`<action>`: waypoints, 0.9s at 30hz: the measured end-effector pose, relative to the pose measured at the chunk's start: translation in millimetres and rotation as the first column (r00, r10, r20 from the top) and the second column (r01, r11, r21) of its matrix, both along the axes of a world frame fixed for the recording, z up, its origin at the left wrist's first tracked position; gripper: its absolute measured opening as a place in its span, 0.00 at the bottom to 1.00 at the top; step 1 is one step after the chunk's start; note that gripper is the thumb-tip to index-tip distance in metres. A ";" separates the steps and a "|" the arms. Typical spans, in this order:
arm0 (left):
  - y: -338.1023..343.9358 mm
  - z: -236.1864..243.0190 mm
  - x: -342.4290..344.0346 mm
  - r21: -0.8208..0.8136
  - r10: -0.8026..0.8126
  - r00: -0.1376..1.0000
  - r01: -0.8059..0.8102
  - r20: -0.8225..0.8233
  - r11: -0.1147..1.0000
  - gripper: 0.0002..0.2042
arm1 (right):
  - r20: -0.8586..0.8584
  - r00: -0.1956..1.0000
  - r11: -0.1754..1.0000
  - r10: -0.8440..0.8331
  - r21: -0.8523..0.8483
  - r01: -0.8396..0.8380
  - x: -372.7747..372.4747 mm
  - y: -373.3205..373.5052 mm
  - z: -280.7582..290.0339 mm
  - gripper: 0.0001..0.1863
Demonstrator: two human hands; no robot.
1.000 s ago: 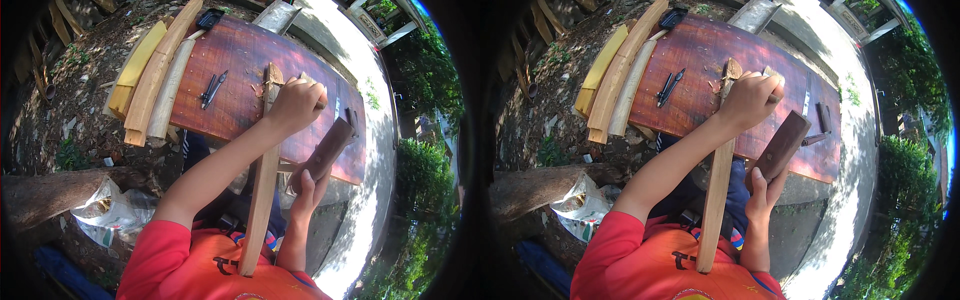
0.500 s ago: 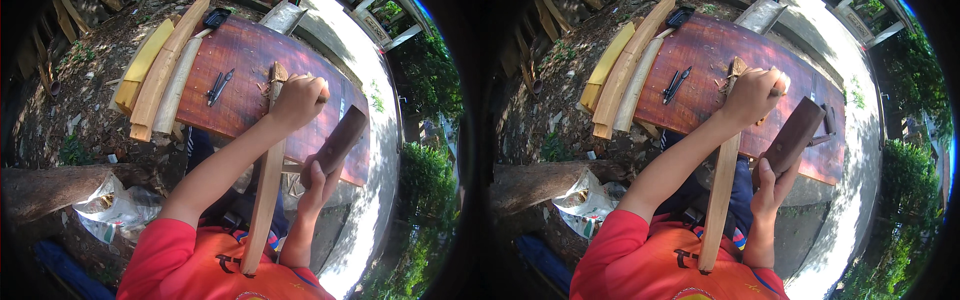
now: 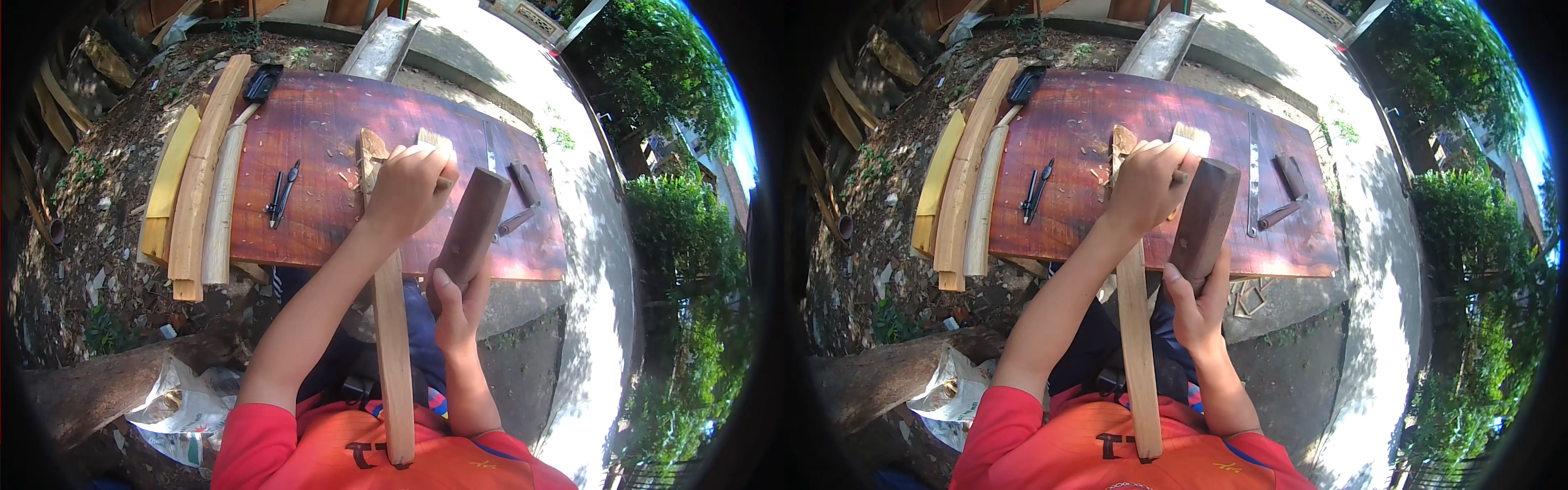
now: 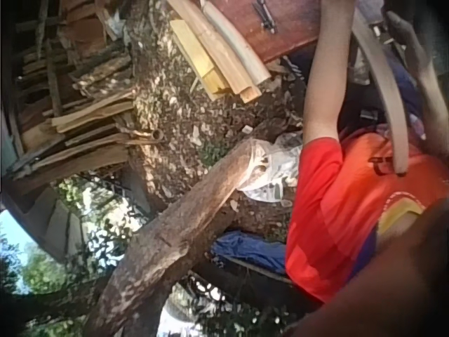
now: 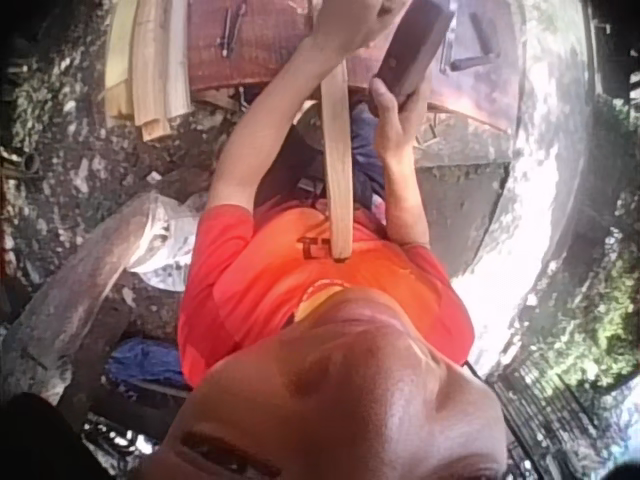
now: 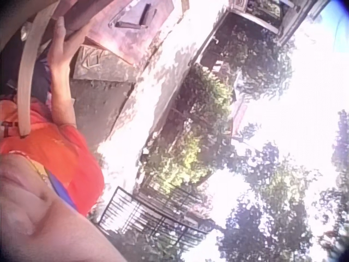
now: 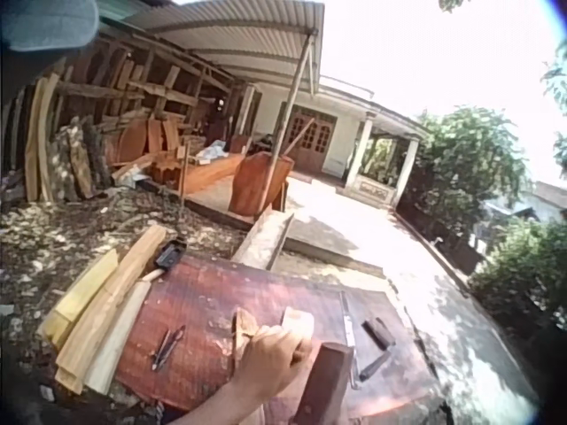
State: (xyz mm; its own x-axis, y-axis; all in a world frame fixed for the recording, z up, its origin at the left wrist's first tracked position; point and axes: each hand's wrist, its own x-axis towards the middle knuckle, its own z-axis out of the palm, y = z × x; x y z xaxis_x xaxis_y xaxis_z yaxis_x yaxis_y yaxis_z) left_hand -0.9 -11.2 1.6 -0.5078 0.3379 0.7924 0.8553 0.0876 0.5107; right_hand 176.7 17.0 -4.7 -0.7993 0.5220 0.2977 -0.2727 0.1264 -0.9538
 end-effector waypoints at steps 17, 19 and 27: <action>19.0 -11.4 -5.4 -0.084 0.021 0.999 -0.023 -0.024 0.996 0.16 | 0.031 0.993 0.993 -0.113 -0.022 0.114 4.1 8.1 -6.2 0.22; 19.7 -12.2 -5.3 -0.092 0.004 1.000 -0.005 -0.006 0.996 0.15 | 0.057 0.993 0.994 -0.105 -0.031 0.107 6.8 8.6 -5.4 0.23; 13.9 -6.8 -7.1 -0.118 -0.049 0.997 0.056 0.059 0.991 0.10 | -0.081 0.965 0.967 -0.249 0.022 0.252 3.5 2.7 2.0 0.35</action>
State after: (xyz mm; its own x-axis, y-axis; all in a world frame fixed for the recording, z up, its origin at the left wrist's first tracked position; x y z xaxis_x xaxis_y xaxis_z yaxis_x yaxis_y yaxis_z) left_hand -8.0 2.7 -5.1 -0.5291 0.4559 0.7157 0.8308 0.1067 0.5463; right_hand 180.2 19.7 -2.7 -0.6180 0.6918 0.3734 -0.3010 0.2305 -0.9253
